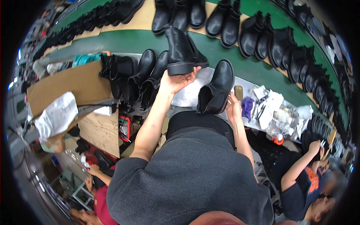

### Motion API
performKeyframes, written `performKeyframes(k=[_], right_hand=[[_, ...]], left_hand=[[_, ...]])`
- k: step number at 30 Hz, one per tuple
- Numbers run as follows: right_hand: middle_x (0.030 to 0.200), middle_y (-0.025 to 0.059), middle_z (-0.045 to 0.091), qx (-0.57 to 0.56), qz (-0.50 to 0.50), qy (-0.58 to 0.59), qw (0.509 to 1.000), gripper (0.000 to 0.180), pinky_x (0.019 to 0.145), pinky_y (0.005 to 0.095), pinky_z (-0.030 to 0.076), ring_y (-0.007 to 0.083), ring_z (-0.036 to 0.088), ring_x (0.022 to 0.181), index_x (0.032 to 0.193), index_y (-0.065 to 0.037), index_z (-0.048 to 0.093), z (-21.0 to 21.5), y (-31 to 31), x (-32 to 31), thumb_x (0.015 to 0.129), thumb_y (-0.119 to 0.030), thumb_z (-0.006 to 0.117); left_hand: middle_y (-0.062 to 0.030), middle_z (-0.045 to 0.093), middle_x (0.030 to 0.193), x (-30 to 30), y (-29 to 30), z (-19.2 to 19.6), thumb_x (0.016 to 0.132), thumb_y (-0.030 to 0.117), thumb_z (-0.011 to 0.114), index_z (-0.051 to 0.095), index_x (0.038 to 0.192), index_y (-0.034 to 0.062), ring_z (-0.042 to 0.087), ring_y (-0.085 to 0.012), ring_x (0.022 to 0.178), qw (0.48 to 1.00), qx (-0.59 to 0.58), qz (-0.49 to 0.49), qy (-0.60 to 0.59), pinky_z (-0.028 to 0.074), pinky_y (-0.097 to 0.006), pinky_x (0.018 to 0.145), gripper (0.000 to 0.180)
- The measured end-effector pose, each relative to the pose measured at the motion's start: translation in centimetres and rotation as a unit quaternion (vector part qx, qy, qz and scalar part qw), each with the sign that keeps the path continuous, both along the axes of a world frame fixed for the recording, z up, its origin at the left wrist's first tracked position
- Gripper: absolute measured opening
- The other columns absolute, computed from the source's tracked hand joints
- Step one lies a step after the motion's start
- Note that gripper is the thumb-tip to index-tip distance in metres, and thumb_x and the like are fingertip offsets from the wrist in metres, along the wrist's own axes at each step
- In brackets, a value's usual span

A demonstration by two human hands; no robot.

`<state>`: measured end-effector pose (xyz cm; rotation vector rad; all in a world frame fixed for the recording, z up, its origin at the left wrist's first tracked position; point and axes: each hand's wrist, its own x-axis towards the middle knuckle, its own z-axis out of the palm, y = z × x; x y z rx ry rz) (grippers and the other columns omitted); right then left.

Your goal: The person uses a spray gun to apply a coating to black leather boots on a factory assembly line. They wipe the boots with a white cloth, inspect the surface, and place them back on the conveyor belt. The process is repeated for multiple boots.

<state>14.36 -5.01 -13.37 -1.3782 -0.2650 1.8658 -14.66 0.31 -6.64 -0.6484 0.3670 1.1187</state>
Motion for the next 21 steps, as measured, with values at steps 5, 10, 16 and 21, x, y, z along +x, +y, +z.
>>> performKeyframes(k=[5,10,16,21], right_hand=[[0.144,0.0251,0.036,0.125,0.178,-0.307,0.927,0.086,0.11,0.0393,0.027,0.0335,0.036,0.134,0.146,0.005,0.024,1.6,1.4,-1.7,0.09,-0.05,0.059],[0.144,0.0291,0.035,0.327,0.245,-0.588,0.698,0.105,0.107,0.045,0.032,0.0397,0.04,0.129,0.143,0.008,0.027,4.8,2.5,-6.3,0.075,-0.057,0.072],[0.131,0.022,0.051,0.26,0.227,-0.317,0.883,0.081,0.092,0.0381,0.05,0.0274,0.058,0.109,0.14,0.0,0.036,-4.2,6.5,-1.8,0.082,-0.044,0.071],[0.121,0.0158,0.059,0.19,0.231,0.004,0.954,0.053,0.088,0.0364,0.051,0.0255,0.062,0.102,0.131,0.001,0.049,1.7,4.5,-4.1,0.092,-0.035,0.057]], left_hand=[[-0.0402,0.038,0.132,-0.5,-2.1,-0.3,0.092,0.033,0.042,0.044,0.127,-0.014,0.055,-0.0383,0.104,0.997,0.055,0.043,-0.037,0.048,-0.046,0.086,0.058],[-0.0333,0.048,0.131,-0.4,-4.4,0.2,0.092,0.035,0.043,0.045,0.133,-0.0066,0.058,-0.04,0.109,0.977,0.197,0.067,0.052,0.049,-0.051,0.088,0.059],[-0.0134,0.069,0.108,-0.8,-11.5,-0.3,0.094,0.024,0.045,0.063,0.113,-0.0018,0.067,-0.0198,0.095,0.947,0.239,0.164,0.14,0.053,-0.033,0.086,0.037],[-0.0085,0.066,0.111,0.4,-22.7,-0.6,0.096,0.035,0.052,0.06,0.116,0.0026,0.064,-0.0175,0.098,0.915,0.188,0.276,0.225,0.051,-0.033,0.089,0.039]])
